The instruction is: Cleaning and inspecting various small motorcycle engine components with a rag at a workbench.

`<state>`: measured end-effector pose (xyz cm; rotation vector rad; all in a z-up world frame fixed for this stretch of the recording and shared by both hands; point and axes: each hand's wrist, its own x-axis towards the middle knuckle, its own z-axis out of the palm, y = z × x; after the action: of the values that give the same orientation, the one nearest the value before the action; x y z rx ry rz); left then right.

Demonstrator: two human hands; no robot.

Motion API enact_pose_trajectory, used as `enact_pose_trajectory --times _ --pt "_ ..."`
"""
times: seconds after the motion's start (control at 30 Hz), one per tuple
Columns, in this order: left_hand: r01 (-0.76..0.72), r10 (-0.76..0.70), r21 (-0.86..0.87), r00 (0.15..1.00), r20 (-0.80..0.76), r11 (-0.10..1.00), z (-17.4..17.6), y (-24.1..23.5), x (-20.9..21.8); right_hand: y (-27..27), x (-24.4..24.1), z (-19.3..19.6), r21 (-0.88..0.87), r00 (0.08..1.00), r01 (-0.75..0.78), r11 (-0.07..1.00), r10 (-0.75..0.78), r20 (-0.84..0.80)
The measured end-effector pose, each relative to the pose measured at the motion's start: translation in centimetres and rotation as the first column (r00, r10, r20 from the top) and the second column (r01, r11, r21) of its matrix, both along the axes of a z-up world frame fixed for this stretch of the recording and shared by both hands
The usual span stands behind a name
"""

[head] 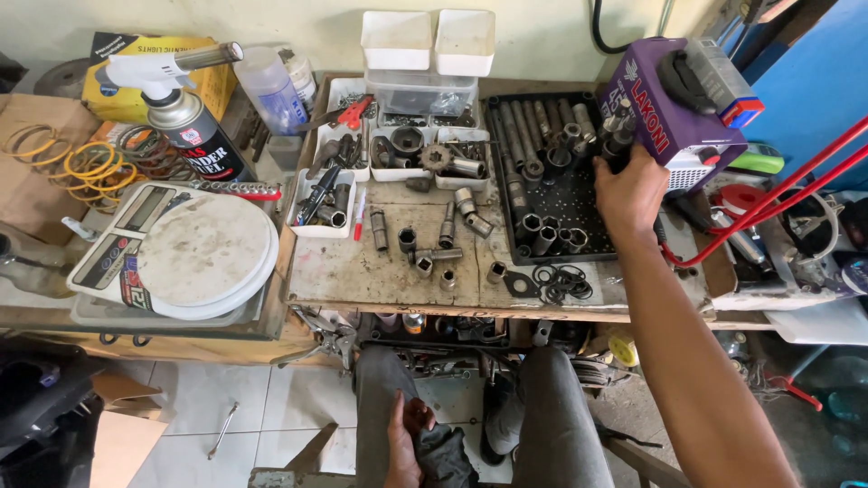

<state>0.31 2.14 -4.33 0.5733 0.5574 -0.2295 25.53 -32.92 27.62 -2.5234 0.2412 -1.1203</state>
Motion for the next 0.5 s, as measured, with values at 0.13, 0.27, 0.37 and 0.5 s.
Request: enact_pose_trajectory --times 0.13,0.27,0.37,0.5 --pt "-0.040 0.041 0.032 0.999 -0.003 0.999 1.5 -0.2 0.0 0.4 -0.5 0.4 -0.019 1.000 -0.015 1.000 0.015 0.000" --pt "-0.003 0.003 0.034 1.000 -0.004 0.999 1.0 0.0 0.1 0.4 -1.0 0.7 0.004 1.000 0.002 1.000 -0.002 0.000" --pt "0.011 -0.010 0.070 1.000 -0.011 0.997 1.4 0.0 0.1 0.6 -2.0 0.7 0.116 1.000 -0.011 0.993 0.014 -0.021" --pt "-0.005 0.005 0.017 1.000 0.017 1.000 -0.6 0.1 0.2 3.7 -7.1 2.4 0.220 0.987 -0.058 0.974 0.024 0.157"
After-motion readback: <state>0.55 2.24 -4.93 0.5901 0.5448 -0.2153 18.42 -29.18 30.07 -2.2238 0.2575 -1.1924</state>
